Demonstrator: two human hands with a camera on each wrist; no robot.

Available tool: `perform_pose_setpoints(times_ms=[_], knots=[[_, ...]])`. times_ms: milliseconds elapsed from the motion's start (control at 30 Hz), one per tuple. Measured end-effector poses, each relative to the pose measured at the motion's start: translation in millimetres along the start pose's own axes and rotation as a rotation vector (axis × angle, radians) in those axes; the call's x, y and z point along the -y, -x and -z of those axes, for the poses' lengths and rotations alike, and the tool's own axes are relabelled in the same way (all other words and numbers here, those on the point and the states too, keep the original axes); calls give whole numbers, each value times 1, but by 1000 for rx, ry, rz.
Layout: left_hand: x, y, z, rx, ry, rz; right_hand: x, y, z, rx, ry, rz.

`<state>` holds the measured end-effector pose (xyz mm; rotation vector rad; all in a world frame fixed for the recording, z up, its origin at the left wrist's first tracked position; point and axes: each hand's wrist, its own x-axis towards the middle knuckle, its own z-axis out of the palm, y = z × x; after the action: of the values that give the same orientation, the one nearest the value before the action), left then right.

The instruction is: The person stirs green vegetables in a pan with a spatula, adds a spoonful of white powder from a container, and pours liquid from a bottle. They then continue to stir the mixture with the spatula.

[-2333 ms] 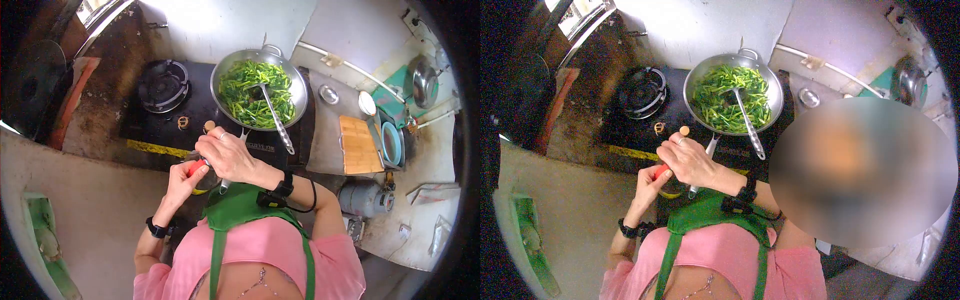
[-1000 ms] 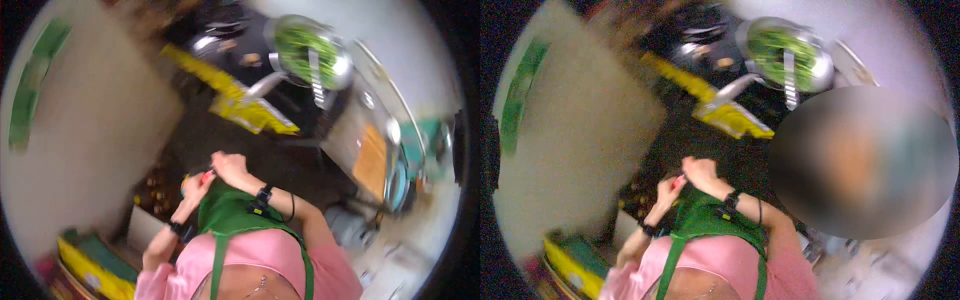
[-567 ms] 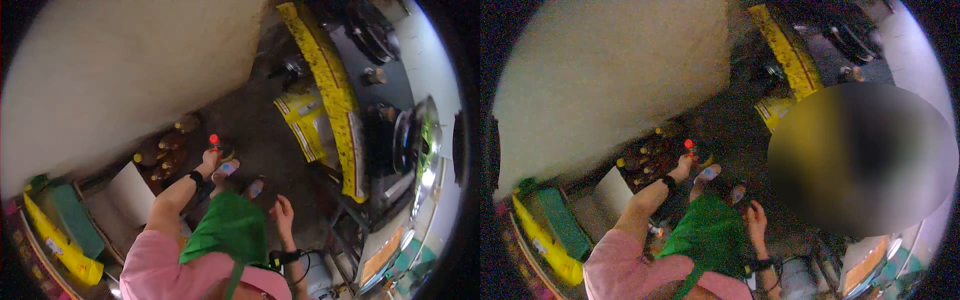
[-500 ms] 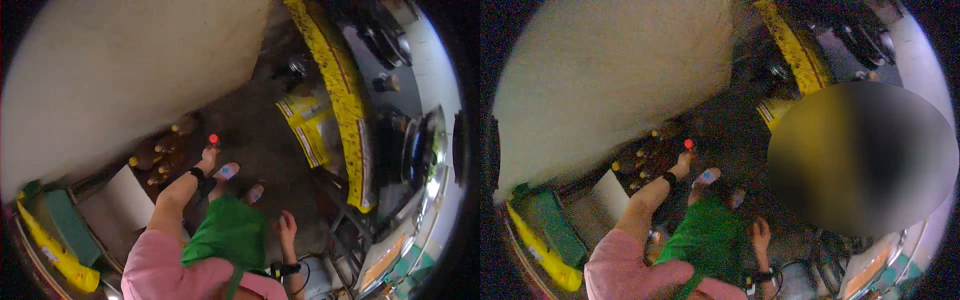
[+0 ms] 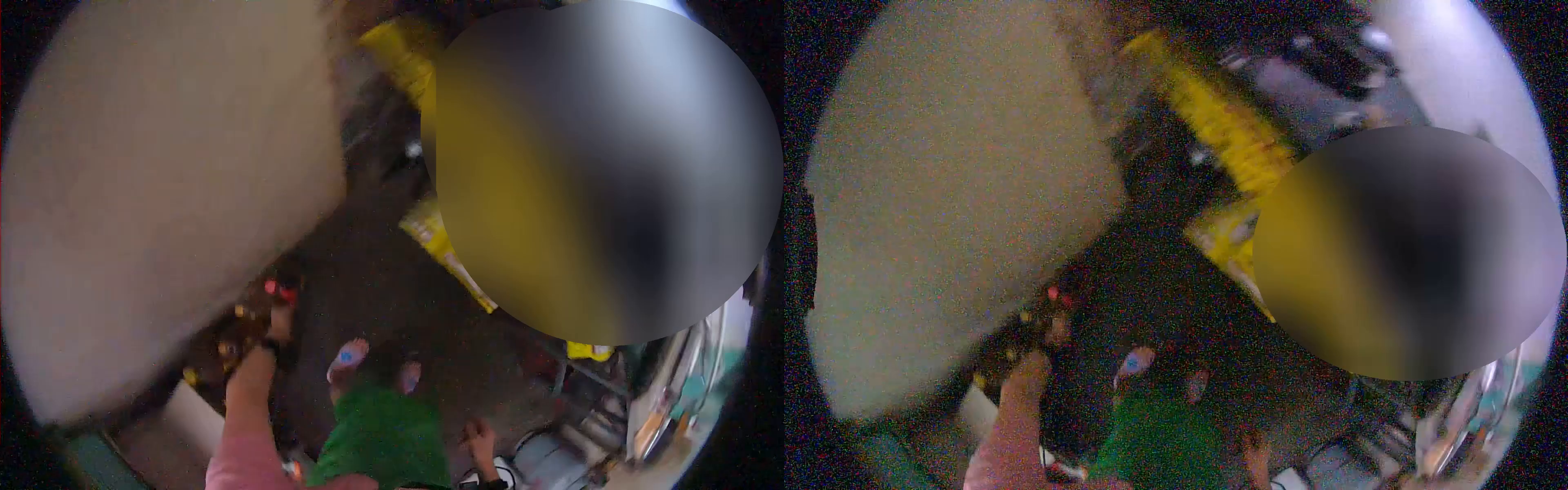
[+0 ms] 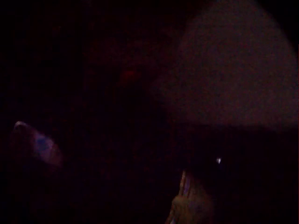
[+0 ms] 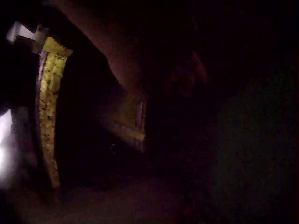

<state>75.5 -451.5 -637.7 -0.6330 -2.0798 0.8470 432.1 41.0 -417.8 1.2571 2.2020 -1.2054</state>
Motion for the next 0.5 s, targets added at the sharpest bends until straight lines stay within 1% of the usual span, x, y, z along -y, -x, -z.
perform_pose_setpoints(times_ms=[67,100,133,167,200,233,267,300,333,367,400,433,467,500], knots=[[12,4,62,-992,-1052,-677,52,3,4,-59,-81,168],[19,0,91,-1444,-1640,-969,119,21,15,-94,-211,167],[26,-9,110,-1831,-2298,-1226,186,40,30,-131,-345,168],[33,-43,127,-1868,-2370,-1126,210,45,42,-152,-475,157],[35,-78,166,-1798,-2585,-969,228,54,54,-173,-608,143],[47,-105,203,-1712,-2782,-786,247,60,70,-238,-650,163],[88,-163,239,-1804,-2729,-735,258,56,83,-295,-688,175],[133,-229,269,-1903,-2666,-700,269,59,102,-387,-731,256],[142,-256,278,-1956,-2685,-614,273,58,121,-472,-765,341],[148,-275,286,-1819,-2604,-604,276,55,138,-601,-831,429],[153,-295,293,-1682,-2509,-619,291,64,166,-628,-876,325],[163,-326,303,-1708,-2511,-592,300,66,187,-686,-975,346],[173,-361,310,-1688,-2509,-504,299,63,207,-740,-923,407],[186,-400,316,-1669,-2514,-410,310,64,223,-754,-891,463]])
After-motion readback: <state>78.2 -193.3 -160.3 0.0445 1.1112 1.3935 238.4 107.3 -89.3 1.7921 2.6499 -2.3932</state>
